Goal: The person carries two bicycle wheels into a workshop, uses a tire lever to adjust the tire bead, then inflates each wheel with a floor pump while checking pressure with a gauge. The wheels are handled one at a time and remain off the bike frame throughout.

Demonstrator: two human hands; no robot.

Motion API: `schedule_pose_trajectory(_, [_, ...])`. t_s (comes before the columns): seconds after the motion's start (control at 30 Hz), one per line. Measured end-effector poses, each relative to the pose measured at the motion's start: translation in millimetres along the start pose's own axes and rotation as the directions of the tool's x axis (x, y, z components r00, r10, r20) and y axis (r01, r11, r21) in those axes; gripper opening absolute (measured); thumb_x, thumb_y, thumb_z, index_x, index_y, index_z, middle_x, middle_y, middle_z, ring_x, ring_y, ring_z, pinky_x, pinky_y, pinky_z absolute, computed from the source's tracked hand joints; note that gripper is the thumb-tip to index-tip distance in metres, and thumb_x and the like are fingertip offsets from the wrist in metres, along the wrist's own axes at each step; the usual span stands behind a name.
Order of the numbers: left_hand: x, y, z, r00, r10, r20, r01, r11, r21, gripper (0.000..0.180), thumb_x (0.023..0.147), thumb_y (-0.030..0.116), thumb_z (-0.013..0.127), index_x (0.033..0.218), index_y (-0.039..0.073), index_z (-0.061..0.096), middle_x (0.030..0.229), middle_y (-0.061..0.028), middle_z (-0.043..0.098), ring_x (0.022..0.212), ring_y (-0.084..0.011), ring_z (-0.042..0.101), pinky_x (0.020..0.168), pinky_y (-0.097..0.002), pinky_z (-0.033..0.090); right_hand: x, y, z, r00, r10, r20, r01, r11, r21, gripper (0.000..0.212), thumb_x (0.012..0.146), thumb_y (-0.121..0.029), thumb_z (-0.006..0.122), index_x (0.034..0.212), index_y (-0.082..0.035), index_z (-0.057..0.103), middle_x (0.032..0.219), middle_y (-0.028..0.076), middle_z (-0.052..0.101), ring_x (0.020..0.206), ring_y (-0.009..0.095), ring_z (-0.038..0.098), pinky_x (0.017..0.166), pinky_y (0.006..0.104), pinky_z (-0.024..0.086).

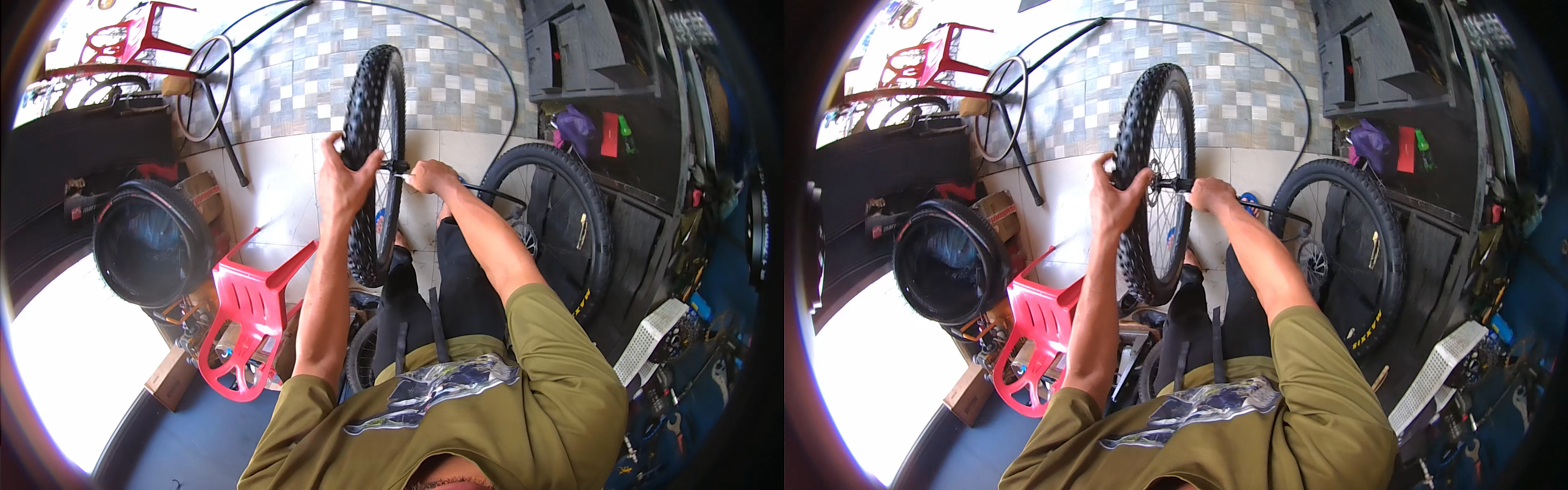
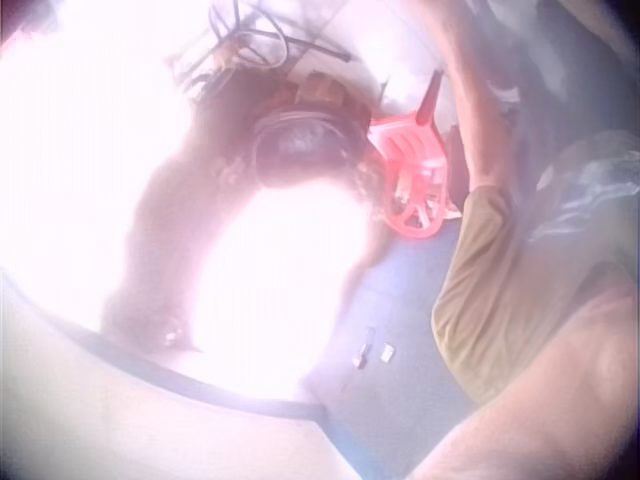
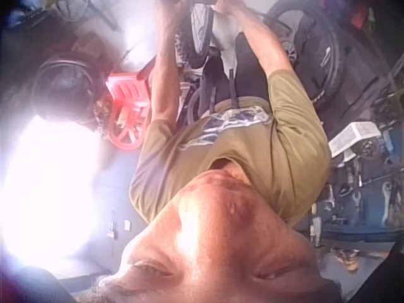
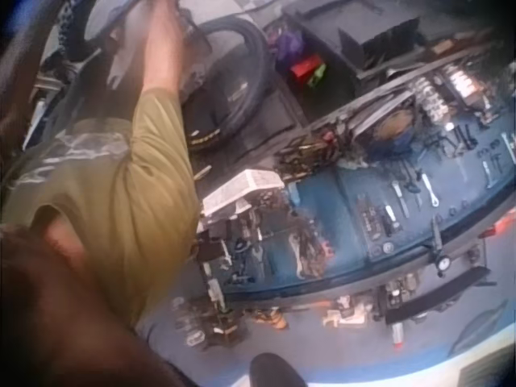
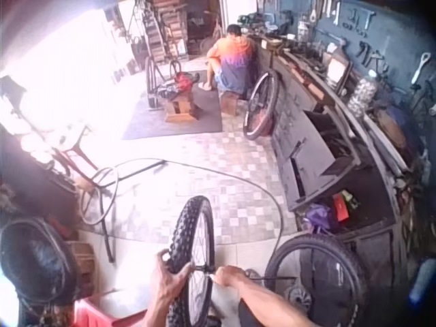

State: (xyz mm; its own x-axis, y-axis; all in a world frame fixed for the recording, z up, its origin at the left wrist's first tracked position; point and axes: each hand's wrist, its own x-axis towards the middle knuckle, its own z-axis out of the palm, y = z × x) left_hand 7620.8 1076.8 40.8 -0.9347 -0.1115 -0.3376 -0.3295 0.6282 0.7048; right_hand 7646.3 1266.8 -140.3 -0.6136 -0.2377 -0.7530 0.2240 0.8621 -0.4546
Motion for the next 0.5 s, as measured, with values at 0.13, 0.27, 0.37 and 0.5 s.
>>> schedule_pose_trajectory(0.13, [-18,-40,7,0.977,0.213,-0.001,-0.213,0.975,-0.060,0.098,0.081,0.029,0.092,0.157,0.003,0.036,0.141,-0.0315,0.056,0.128,-0.0405,0.059,0.105,-0.0477,0.049,6,5,18,0.992,0.044,-0.122,-0.036,0.997,0.070,0.041,0.099,-0.040,0.057,0.110,-0.007,0.080,0.114,0.024,0.076,0.110,0.045,0.072,0.096,0.0534,0.057])
schedule_pose_trajectory(0.27, [-102,-111,22,0.993,0.085,-0.079,-0.079,0.994,0.079,0.122,0.068,0.031,0.098,0.162,0.000,0.025,0.147,-0.0298,0.050,0.136,-0.0471,0.051,0.115,-0.0514,0.043,8,-9,12,0.981,0.094,-0.172,-0.074,0.990,0.116,0.041,0.101,-0.040,0.055,0.107,-0.007,0.079,0.109,0.023,0.077,0.107,0.044,0.072,0.094,0.0544,0.057])
schedule_pose_trajectory(0.37, [-124,-145,37,0.987,-0.109,-0.122,0.117,0.991,0.059,0.104,0.075,0.024,0.090,0.154,-0.004,0.029,0.134,-0.0350,0.056,0.123,-0.0516,0.058,0.101,-0.0552,0.048,7,-7,4,0.973,0.104,-0.208,-0.079,0.989,0.126,0.039,0.101,-0.038,0.055,0.105,-0.007,0.078,0.107,0.023,0.077,0.106,0.045,0.072,0.093,0.0550,0.057])
schedule_pose_trajectory(0.5, [-101,-100,23,0.990,-0.137,-0.024,0.139,0.987,0.084,0.093,0.078,0.025,0.085,0.149,0.000,0.030,0.120,-0.0341,0.063,0.107,-0.0527,0.065,0.090,-0.0564,0.051,11,-11,-15,0.987,0.086,-0.136,-0.059,0.980,0.188,0.043,0.101,-0.039,0.052,0.111,-0.006,0.078,0.113,0.024,0.076,0.110,0.045,0.072,0.095,0.0542,0.057])
